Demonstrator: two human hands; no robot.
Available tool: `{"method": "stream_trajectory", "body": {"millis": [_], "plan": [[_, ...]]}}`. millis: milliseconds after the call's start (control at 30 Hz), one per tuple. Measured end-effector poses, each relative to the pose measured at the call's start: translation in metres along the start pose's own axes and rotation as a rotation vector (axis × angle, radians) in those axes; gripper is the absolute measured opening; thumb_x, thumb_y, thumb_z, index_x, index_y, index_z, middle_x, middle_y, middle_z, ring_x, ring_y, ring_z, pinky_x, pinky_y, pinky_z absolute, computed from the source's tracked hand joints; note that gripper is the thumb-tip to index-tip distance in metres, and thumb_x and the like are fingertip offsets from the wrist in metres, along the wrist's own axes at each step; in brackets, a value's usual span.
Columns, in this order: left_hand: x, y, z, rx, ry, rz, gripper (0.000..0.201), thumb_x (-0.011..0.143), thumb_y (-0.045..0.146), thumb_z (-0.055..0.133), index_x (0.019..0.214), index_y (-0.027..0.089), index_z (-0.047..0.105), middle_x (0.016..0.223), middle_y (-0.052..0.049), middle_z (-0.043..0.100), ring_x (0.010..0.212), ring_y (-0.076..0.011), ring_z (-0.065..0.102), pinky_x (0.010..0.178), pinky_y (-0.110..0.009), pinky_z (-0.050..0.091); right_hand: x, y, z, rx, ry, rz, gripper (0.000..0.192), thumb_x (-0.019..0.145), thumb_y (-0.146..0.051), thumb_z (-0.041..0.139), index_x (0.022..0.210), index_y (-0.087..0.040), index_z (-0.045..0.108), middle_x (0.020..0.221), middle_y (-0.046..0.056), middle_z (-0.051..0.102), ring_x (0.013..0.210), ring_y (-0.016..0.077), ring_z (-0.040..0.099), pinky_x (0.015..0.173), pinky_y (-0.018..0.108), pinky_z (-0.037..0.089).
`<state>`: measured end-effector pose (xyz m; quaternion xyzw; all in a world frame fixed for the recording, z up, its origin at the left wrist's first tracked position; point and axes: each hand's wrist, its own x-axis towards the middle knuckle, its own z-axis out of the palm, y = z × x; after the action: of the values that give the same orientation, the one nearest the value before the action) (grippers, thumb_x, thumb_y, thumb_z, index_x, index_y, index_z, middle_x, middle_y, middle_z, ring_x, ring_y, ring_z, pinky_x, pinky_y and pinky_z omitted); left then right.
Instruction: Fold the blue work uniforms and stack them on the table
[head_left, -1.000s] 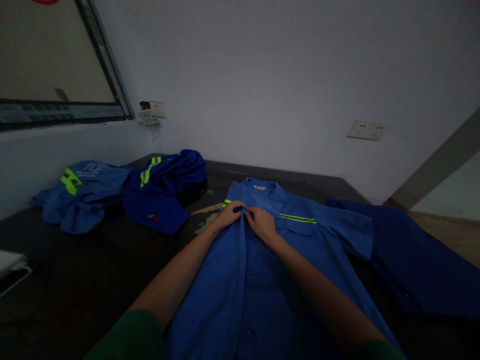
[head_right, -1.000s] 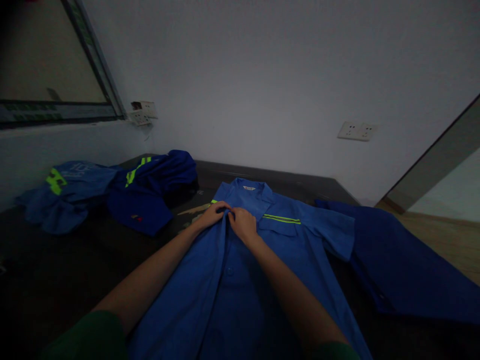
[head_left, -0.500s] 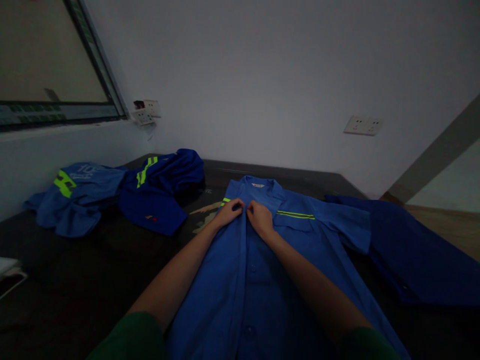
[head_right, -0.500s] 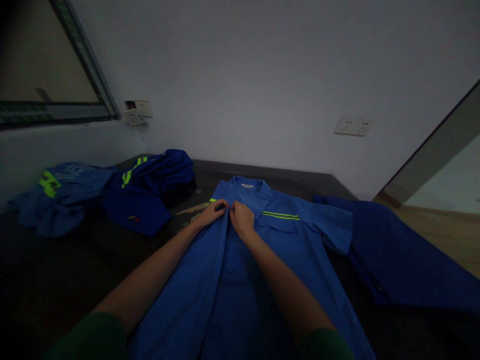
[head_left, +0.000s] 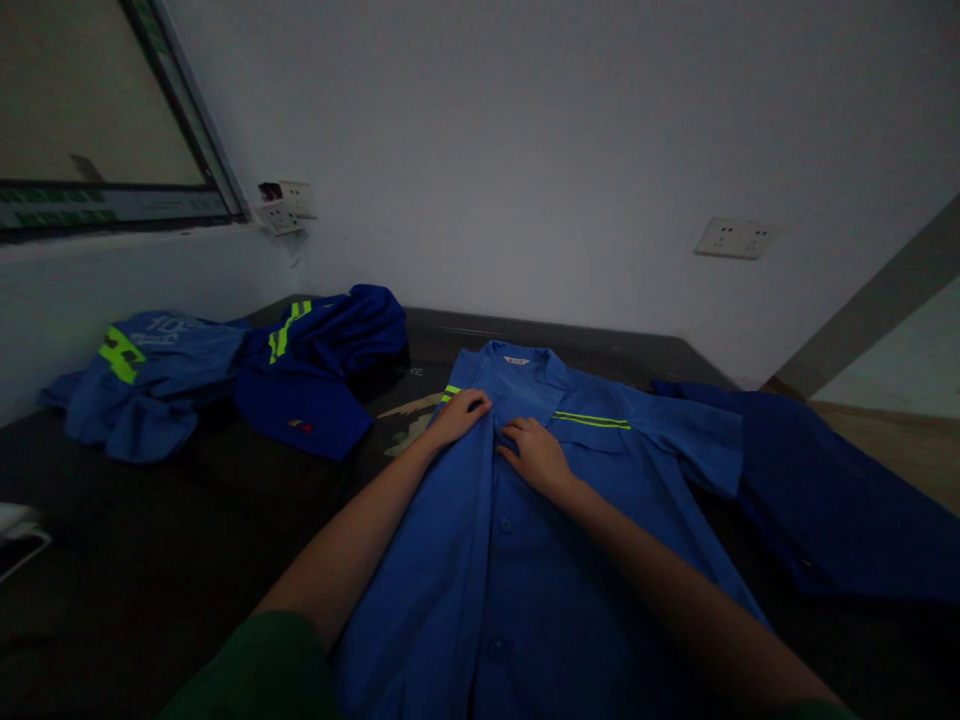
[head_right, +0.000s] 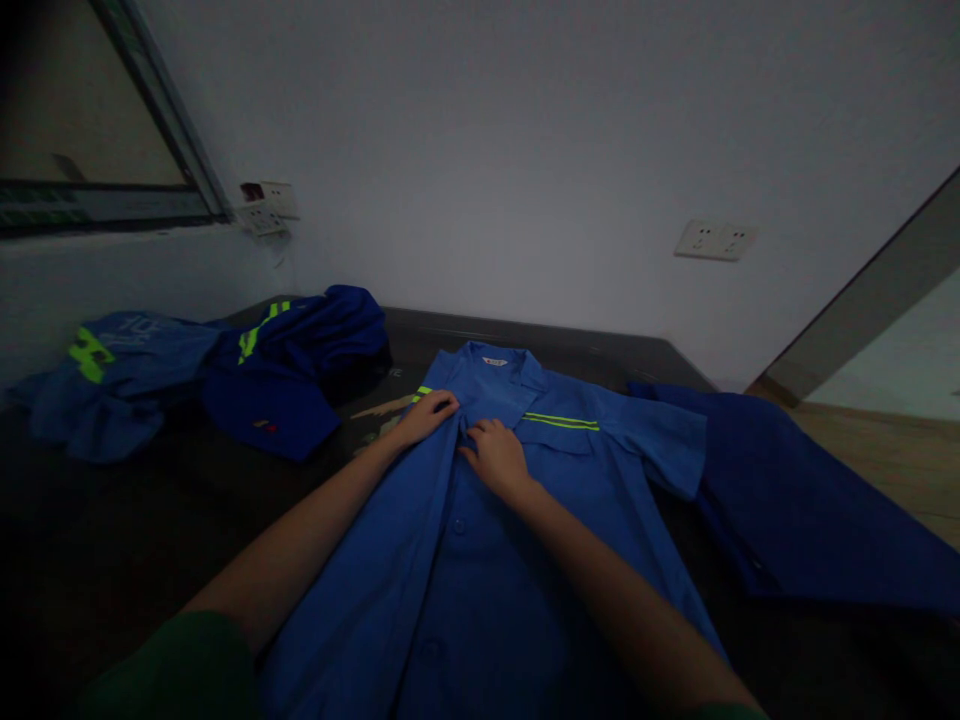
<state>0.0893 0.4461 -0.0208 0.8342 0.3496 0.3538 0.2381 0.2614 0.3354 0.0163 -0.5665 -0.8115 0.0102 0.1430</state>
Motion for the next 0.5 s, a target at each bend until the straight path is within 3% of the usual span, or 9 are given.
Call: {"method": "stream_trajectory", "body": {"millis": [133, 333, 500], "plan": [[-0.002, 0.007, 0.000, 0.157, -0.027, -0.006, 0.023, 0.093, 0.033, 0.046, 0.084, 0.019, 0.061, 0.089, -0.004, 0.061, 0.090, -0.0201, 0.056, 0.088, -0.035, 0.044, -0.012, -0.007, -0.003, -0.063, -0.025, -0.015, 0.028, 0.093, -0.021, 0.049, 0.111, -0.018, 0.069, 0.115, 0.008, 0.066, 0.107, 0.0230, 0.055, 0.092, 0.032, 0.042], [-0.006, 0.015, 0.001, 0.370, -0.047, 0.002, 0.019, 0.091, 0.037, 0.050, 0.098, 0.023, 0.061, 0.113, -0.005, 0.058, 0.110, -0.0214, 0.053, 0.099, -0.037, 0.042, -0.012, -0.009, -0.003, -0.034, -0.023, -0.044, 0.031, 0.095, -0.019, 0.043, 0.108, -0.019, 0.071, 0.115, 0.008, 0.067, 0.108, 0.0216, 0.055, 0.094, 0.031, 0.041], [-0.009, 0.019, 0.006, 0.523, -0.052, -0.079, 0.047, 0.090, 0.044, 0.051, 0.130, 0.020, 0.050, 0.142, -0.012, 0.045, 0.133, -0.0262, 0.039, 0.112, -0.041, 0.030, 0.007, 0.005, -0.009, 0.185, -0.016, 0.072, 0.027, 0.095, -0.023, 0.046, 0.104, -0.017, 0.071, 0.108, 0.007, 0.070, 0.101, 0.0191, 0.060, 0.090, 0.028, 0.043]]}}
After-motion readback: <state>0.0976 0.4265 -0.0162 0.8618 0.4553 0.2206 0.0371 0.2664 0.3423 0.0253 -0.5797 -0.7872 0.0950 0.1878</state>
